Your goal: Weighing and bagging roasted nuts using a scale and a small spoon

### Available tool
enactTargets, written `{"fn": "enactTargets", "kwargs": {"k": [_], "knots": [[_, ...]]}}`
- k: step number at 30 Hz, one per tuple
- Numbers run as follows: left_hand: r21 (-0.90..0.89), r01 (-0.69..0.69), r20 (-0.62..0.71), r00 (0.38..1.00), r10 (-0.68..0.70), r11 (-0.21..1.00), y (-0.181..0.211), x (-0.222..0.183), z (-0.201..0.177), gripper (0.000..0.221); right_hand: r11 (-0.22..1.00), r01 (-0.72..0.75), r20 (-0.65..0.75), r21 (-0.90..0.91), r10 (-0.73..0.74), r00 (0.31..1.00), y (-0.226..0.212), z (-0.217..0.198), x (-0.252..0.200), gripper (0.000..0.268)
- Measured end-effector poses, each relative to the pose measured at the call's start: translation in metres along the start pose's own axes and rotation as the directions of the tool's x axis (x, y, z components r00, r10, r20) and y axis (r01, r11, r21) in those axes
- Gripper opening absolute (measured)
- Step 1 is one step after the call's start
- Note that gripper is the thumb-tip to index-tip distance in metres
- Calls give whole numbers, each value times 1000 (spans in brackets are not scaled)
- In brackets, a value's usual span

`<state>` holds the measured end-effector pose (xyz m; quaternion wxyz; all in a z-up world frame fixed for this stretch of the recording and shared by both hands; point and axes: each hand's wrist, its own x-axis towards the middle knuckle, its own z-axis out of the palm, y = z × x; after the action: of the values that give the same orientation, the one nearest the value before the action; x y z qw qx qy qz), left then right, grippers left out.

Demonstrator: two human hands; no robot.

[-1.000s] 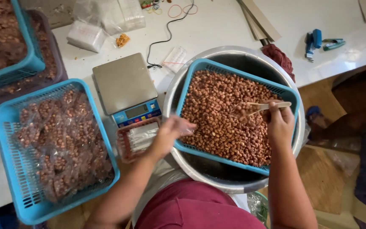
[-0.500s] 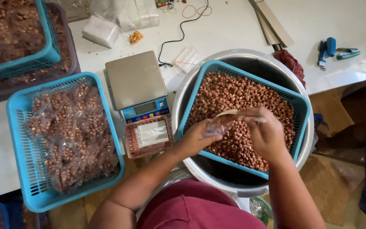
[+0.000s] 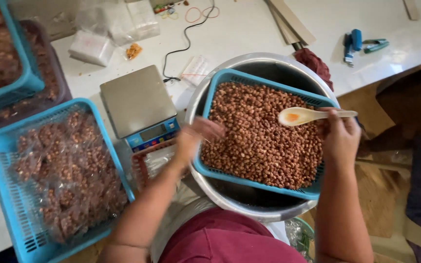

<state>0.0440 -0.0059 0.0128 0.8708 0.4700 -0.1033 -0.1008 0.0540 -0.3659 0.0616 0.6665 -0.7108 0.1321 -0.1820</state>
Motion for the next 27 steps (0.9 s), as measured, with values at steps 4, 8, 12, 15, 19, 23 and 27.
{"fn": "enactTargets", "kwargs": {"k": [4, 8, 12, 15, 19, 23, 27], "knots": [[764, -22, -279, 889, 362, 645, 6, 27, -117, 14, 884, 99, -159, -456, -191, 969, 34, -50, 26, 18], [991, 130, -115, 803, 585, 16, -18, 19, -186, 40, 294, 502, 196, -814, -674, 712, 114, -83, 56, 21], [995, -12, 73, 780, 621, -102, -29, -24, -135, 47, 560, 261, 22, -786, -397, 917, 85, -60, 33, 24], [953, 102, 29, 906, 422, -284, -93, -78, -166, 19, 598, 285, 73, -749, -354, 933, 76, -59, 26, 29], [904, 233, -317, 928, -196, -360, -115, -137, -189, 69, 654, 275, 91, -705, -301, 949, 69, -61, 17, 28], [938, 230, -259, 962, -82, -259, -90, -142, -161, 43, 682, 348, 104, -643, -373, 922, 75, -61, 25, 19], [917, 310, -321, 947, -2, -251, -97, -137, -167, 50, 484, 613, 205, -625, -656, 726, 116, -100, 76, 21]]}}
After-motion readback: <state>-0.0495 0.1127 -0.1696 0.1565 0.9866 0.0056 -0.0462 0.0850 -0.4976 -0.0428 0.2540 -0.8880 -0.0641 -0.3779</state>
